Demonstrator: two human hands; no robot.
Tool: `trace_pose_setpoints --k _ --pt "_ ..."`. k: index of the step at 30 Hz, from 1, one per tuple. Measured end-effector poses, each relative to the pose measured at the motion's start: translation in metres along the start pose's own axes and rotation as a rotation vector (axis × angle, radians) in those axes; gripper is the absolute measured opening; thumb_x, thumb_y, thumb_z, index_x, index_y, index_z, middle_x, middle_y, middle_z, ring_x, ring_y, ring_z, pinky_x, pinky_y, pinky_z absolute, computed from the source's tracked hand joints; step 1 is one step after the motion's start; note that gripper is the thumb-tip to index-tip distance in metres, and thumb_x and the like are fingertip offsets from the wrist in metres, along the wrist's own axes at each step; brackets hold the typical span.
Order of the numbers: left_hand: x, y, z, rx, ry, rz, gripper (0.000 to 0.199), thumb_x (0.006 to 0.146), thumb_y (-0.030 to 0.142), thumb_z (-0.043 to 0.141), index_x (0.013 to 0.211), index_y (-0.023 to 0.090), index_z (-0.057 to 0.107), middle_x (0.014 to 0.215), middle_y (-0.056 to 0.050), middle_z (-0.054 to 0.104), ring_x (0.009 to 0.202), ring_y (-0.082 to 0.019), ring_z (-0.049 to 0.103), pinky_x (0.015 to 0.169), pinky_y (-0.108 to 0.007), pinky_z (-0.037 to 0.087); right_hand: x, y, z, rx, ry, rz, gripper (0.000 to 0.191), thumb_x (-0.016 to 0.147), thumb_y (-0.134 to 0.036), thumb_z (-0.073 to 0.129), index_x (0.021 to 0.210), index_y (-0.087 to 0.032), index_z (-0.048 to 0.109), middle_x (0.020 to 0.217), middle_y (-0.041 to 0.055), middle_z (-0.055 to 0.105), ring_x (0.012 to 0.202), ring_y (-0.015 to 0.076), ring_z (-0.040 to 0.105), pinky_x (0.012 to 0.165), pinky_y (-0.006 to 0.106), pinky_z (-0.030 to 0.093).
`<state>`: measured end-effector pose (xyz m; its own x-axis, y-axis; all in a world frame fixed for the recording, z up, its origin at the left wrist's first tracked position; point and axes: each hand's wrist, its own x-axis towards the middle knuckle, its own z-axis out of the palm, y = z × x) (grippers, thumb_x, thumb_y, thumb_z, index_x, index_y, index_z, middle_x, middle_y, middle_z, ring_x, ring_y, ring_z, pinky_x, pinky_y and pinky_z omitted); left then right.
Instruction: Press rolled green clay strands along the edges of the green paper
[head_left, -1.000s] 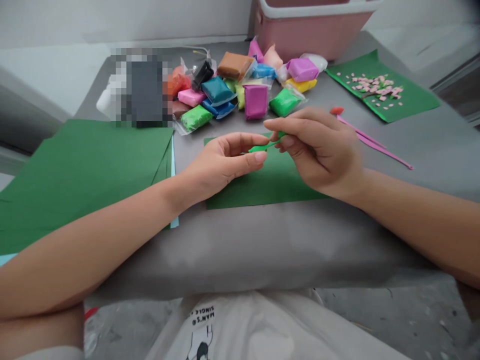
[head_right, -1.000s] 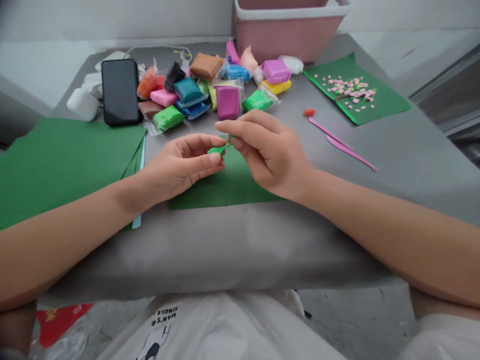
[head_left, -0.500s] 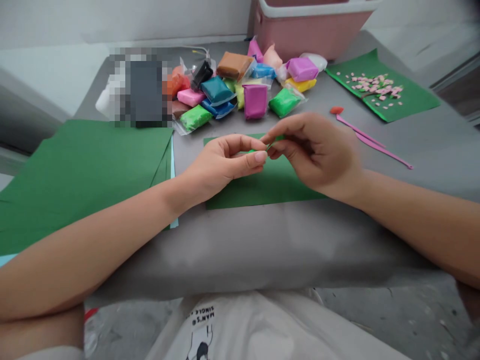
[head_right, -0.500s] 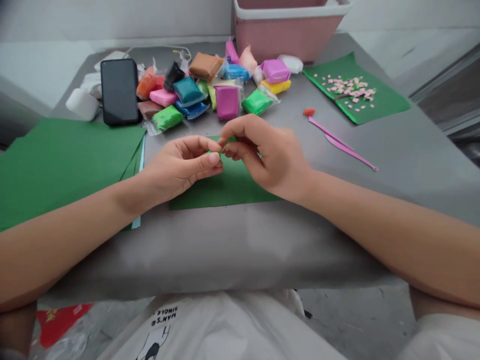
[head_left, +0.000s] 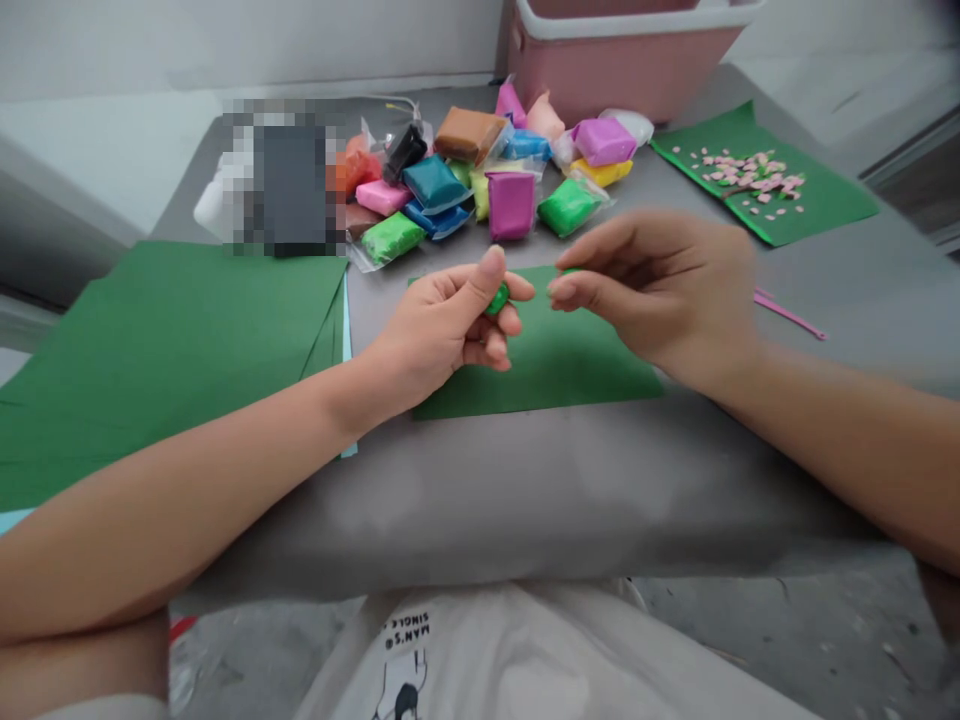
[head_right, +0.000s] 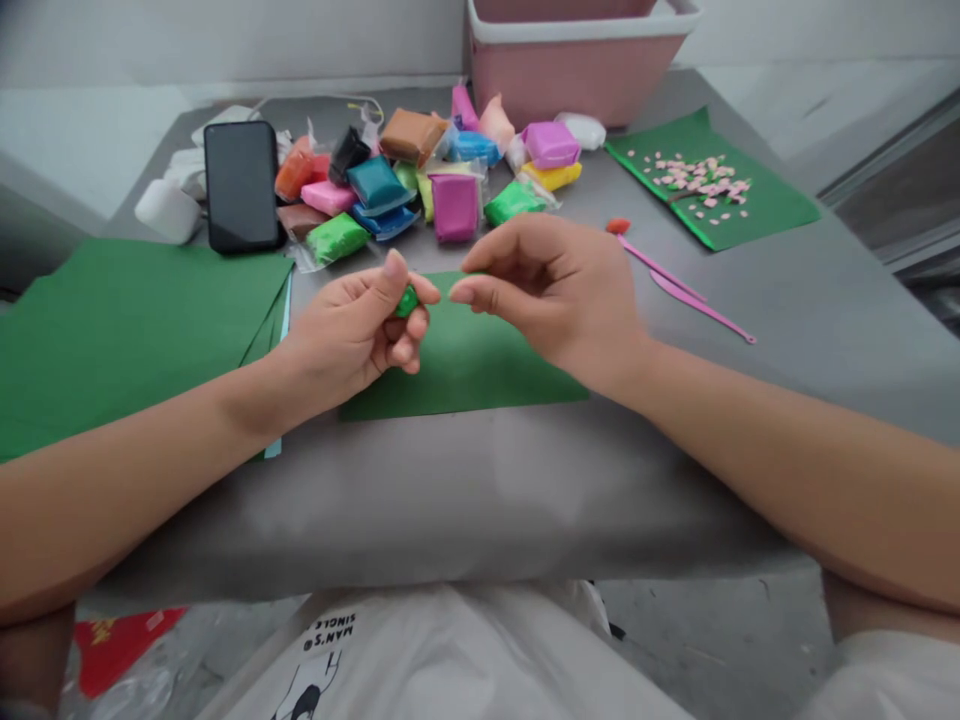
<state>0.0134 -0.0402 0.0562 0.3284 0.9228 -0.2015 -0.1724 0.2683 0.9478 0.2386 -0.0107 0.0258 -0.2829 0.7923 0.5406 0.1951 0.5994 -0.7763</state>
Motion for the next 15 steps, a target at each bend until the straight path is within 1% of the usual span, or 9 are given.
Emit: trace_pose_setpoints --k 2,3,5,7,9,11,12,13,15 --pt "-0.007 0.013 0.002 0.060 0.045 0.060 0.058 0.105 0.072 0.085 0.082 0.020 0.073 0.066 0.005 0.057 0.050 -0.005 0.051 0.053 -0.021 0.055 0.001 0.003 0.000 0.069 -0.008 0.023 0.031 0.100 -0.061 0.096 0.110 -0.032 0.088 0.105 0.0008 0.091 0.093 0.0216 0.088 0.082 0.034 0.075" --pt "-0.010 0.021 0.001 0.095 0.065 0.141 0.054 0.107 0.065 0.086 0.080 0.020 0.074 0.067 0.004 0.057 0.052 -0.005 0.052 0.054 -0.021 0.056 0.002 0.005 0.000 0.111 -0.038 0.056 0.032 0.104 -0.062 0.091 0.115 -0.032 0.088 0.111 0.0023 0.092 0.098 0.0224 0.089 0.086 0.036 0.077" --pt "-0.014 0.037 -0.008 0.234 0.082 0.297 0.037 0.111 0.038 0.084 0.079 0.022 0.077 0.078 0.002 0.066 0.071 -0.009 0.067 0.069 -0.022 0.063 0.002 0.009 0.001 0.161 -0.112 0.144 0.033 0.111 -0.061 0.082 0.116 -0.029 0.088 0.107 0.0046 0.092 0.096 0.0227 0.090 0.087 0.037 0.078" --pt "-0.015 0.052 -0.022 0.371 0.057 0.371 0.016 0.105 0.013 0.083 0.094 0.024 0.086 0.090 0.004 0.077 0.087 -0.009 0.076 0.085 -0.023 0.066 0.002 0.012 0.003 0.155 -0.155 0.179 0.030 0.106 -0.055 0.090 0.109 -0.026 0.087 0.098 0.0044 0.090 0.090 0.0219 0.089 0.084 0.036 0.078" --pt "-0.011 0.061 -0.037 0.461 0.081 0.420 0.027 0.100 -0.003 0.080 0.110 0.020 0.089 0.100 0.005 0.085 0.093 -0.008 0.077 0.093 -0.023 0.066 0.002 0.014 0.005 0.140 -0.172 0.157 0.026 0.100 -0.047 0.096 0.108 -0.024 0.086 0.103 0.0045 0.091 0.096 0.0224 0.089 0.087 0.036 0.078" --pt "-0.007 0.067 -0.049 0.587 0.203 0.422 0.025 0.107 -0.001 0.074 0.121 0.014 0.088 0.110 -0.001 0.088 0.094 -0.010 0.080 0.099 -0.032 0.067 0.003 0.015 0.005 0.124 -0.192 0.116 0.023 0.103 -0.045 0.091 0.114 -0.025 0.086 0.110 0.0051 0.092 0.102 0.0229 0.089 0.089 0.036 0.077" --pt "-0.005 0.069 -0.054 0.655 0.249 0.417 0.017 0.113 0.007 0.073 0.121 0.013 0.088 0.109 -0.003 0.088 0.089 -0.012 0.079 0.098 -0.039 0.068 0.003 0.015 0.005 0.099 -0.216 0.095 0.022 0.106 -0.044 0.086 0.117 -0.026 0.087 0.112 0.0052 0.092 0.104 0.0230 0.090 0.091 0.037 0.077" --pt "-0.003 0.071 -0.058 0.722 0.275 0.394 0.018 0.119 0.021 0.072 0.116 0.013 0.088 0.103 -0.005 0.086 0.082 -0.014 0.077 0.096 -0.047 0.068 0.003 0.014 0.003 0.059 -0.250 0.064 0.020 0.108 -0.044 0.083 0.118 -0.027 0.087 0.112 0.0048 0.093 0.104 0.0230 0.090 0.094 0.038 0.077" --pt "0.000 0.074 -0.063 0.813 0.283 0.318 0.048 0.124 0.048 0.064 0.097 0.015 0.087 0.083 -0.005 0.078 0.066 -0.013 0.064 0.094 -0.059 0.065 0.003 0.011 0.001 -0.046 -0.343 -0.017 0.018 0.108 -0.044 0.081 0.118 -0.030 0.089 0.113 0.0033 0.093 0.107 0.0237 0.090 0.101 0.038 0.075"
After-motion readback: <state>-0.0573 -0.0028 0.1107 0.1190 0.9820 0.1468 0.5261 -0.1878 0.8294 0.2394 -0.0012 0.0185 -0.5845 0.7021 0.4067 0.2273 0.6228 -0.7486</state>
